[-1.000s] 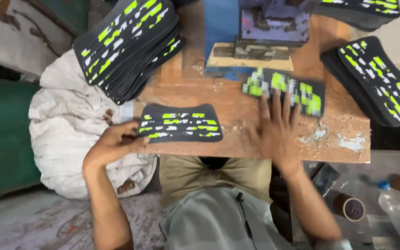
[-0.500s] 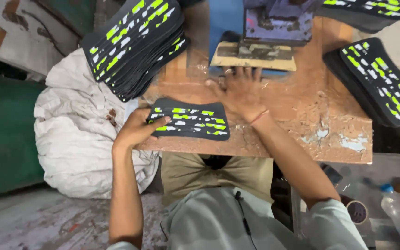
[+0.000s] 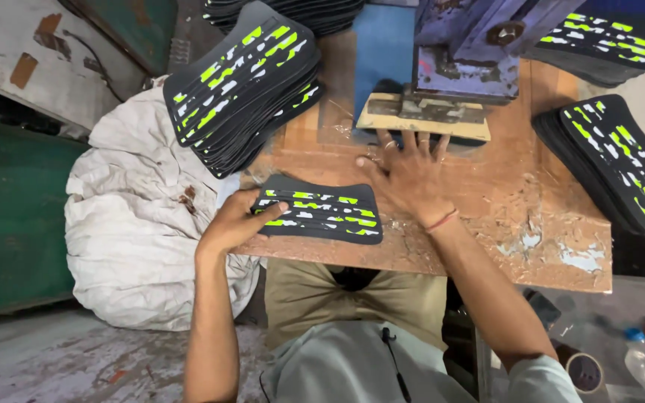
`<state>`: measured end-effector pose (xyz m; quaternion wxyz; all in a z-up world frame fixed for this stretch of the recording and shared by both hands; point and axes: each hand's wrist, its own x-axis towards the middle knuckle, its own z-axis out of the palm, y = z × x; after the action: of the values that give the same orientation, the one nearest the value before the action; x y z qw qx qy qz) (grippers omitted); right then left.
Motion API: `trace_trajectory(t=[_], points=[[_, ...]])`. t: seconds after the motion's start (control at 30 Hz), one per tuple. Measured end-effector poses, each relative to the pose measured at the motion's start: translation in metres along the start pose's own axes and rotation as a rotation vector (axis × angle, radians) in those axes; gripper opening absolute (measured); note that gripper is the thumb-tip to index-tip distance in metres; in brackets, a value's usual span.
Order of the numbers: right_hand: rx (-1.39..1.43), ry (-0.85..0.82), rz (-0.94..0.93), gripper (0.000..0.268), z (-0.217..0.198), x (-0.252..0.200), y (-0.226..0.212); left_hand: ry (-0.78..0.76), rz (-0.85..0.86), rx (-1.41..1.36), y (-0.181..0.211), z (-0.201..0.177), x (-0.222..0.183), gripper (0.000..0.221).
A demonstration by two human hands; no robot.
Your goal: Operating a manual printing press to apply patterns onto fabric pieces for footwear.
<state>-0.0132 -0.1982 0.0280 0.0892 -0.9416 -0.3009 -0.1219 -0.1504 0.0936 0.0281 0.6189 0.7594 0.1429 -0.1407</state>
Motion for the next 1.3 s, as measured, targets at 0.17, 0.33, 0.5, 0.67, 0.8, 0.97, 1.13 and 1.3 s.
trace_trajectory(t=[0.17,0.33,0.5,0.67,0.8,0.97,1.13,1.3], points=[[-0.047,0.028,-0.023,0.074,-0.005,-0.006,-0.011,-0.009,0.002,0.022,0.004,0.001,0.003,0.029],[-0.057,0.002,0.02,0.072,-0.002,-0.005,-0.028,-0.026,0.025,0.037,-0.006,0.003,0.002,0.029],[0.041,0.113,-0.07,0.065,-0.002,-0.021,-0.013,-0.005,0.2,0.097,-0.018,-0.005,0.011,0.03],[0.255,0.082,-0.103,0.062,-0.035,-0.082,-0.008,0.113,0.321,0.122,-0.029,0.007,-0.013,0.026],[0.249,0.091,-0.019,0.06,-0.039,-0.116,0.001,0.492,0.412,0.087,-0.029,-0.009,-0.009,0.017],[0.265,0.104,0.028,0.055,-0.042,-0.123,-0.002,0.622,0.543,-0.096,0.069,-0.055,0.014,0.03],[0.255,0.117,0.027,0.055,-0.043,-0.13,0.004,0.717,0.722,0.067,0.086,-0.059,0.025,0.051],[0.049,0.321,0.168,0.06,-0.063,-0.155,0.109,1.136,0.781,0.301,0.076,-0.02,-0.026,0.043]])
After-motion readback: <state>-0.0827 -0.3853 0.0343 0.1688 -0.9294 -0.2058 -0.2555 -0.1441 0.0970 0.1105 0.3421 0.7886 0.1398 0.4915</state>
